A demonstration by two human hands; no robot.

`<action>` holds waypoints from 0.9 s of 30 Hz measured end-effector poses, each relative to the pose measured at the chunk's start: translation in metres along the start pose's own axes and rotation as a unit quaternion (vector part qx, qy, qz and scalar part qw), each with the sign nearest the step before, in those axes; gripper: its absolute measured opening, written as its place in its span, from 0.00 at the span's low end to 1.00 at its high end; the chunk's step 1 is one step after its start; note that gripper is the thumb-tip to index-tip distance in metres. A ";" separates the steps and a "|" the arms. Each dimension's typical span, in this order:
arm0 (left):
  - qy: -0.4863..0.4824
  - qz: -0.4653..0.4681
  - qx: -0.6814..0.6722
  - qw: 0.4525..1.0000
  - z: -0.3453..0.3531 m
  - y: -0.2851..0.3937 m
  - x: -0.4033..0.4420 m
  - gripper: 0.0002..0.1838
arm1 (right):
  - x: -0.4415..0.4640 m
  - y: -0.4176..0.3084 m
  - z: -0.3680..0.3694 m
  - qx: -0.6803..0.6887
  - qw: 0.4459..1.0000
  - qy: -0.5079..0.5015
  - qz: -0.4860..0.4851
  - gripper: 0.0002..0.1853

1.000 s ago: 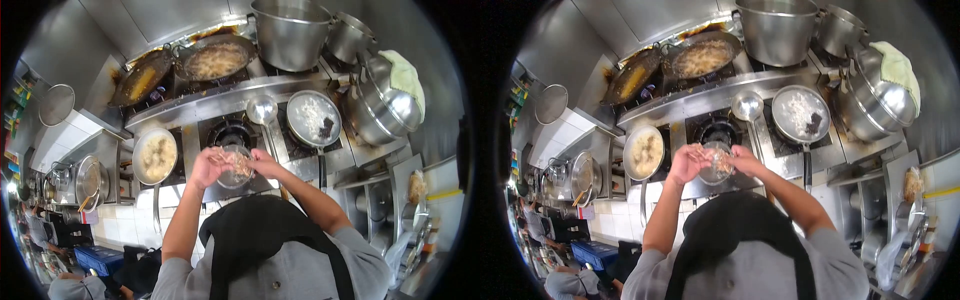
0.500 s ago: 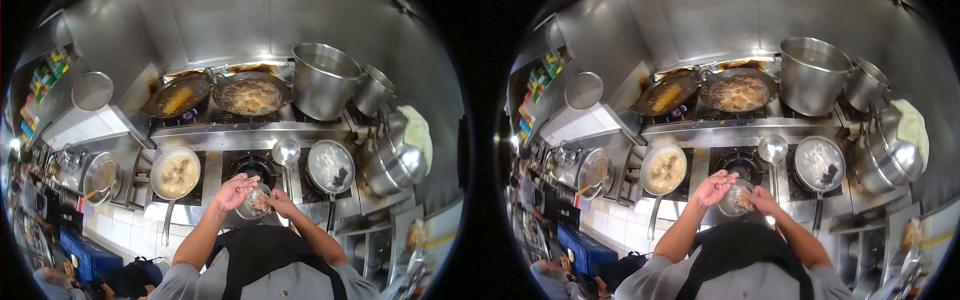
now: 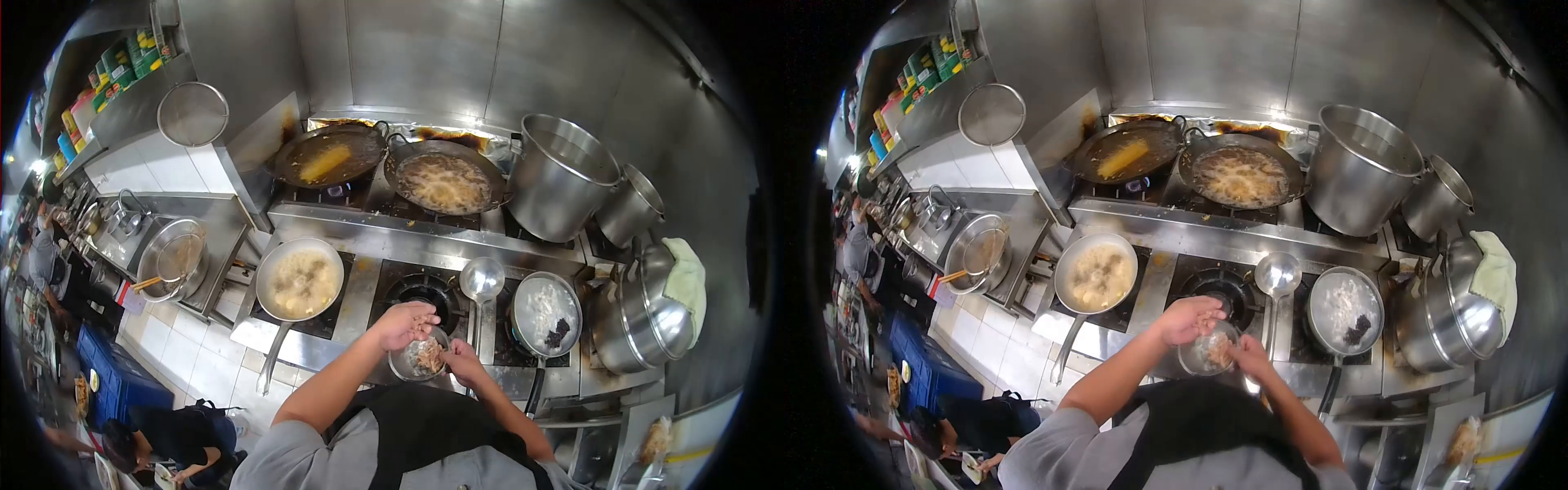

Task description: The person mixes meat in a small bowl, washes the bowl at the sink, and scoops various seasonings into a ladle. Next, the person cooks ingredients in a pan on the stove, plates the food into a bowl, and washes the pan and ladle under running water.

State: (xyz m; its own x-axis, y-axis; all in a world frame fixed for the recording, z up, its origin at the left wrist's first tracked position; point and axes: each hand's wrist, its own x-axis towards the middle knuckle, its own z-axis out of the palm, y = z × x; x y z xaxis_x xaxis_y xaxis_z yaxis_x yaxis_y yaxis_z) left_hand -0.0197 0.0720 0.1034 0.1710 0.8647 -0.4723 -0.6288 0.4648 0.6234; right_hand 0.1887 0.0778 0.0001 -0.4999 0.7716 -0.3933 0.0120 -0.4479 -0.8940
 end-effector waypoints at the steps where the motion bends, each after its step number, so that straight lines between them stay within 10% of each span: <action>1: 0.011 0.004 -0.001 1.000 0.006 0.008 -0.005 0.09 | 0.000 -0.001 0.001 0.003 1.000 0.005 -0.001 0.13; 6: -0.064 -0.067 -0.026 0.995 -0.032 0.044 0.044 0.14 | -0.002 -0.002 0.002 -0.029 0.999 0.027 0.004 0.14; 10: 0.068 0.154 0.169 0.971 0.009 0.119 0.066 0.23 | 0.004 0.013 -0.005 -0.093 0.994 0.064 0.008 0.16; 12: 0.148 0.396 0.467 0.776 0.007 0.167 0.118 0.28 | 0.002 0.009 0.001 -0.081 0.992 0.089 0.028 0.17; 14: 0.184 0.427 0.616 0.636 0.024 0.216 0.152 0.32 | 0.007 0.019 0.000 -0.056 0.993 0.101 0.031 0.17; 16: 0.106 0.360 0.702 0.605 0.005 0.262 0.221 0.32 | 0.007 0.025 0.000 -0.066 0.991 0.118 0.018 0.18; 19: 0.083 0.333 0.735 0.584 -0.003 0.287 0.266 0.30 | -0.007 -0.001 0.008 -0.101 0.984 0.144 0.015 0.18; 21: 0.172 0.213 0.672 0.688 -0.018 0.298 0.308 0.27 | -0.015 -0.013 0.013 -0.120 0.980 0.160 0.027 0.19; 24: 0.145 0.317 0.633 0.691 -0.019 0.306 0.317 0.26 | -0.020 -0.006 0.011 -0.069 0.986 0.152 0.010 0.20; 25: 0.142 0.386 0.736 0.538 0.000 0.309 0.288 0.26 | -0.017 0.000 0.008 -0.076 0.985 0.158 0.008 0.20; 27: 0.157 0.396 0.548 0.720 0.014 0.317 0.271 0.21 | -0.021 -0.009 0.010 -0.072 0.984 0.165 0.013 0.21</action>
State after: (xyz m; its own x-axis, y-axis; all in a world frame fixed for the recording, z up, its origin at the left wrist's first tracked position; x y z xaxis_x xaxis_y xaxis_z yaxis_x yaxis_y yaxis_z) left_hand -0.1616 0.4565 0.1817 -0.2003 0.9354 0.2912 0.5712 -0.1300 0.8104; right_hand 0.1904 0.0611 0.0182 -0.1892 0.8762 -0.4433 0.1553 -0.4191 -0.8946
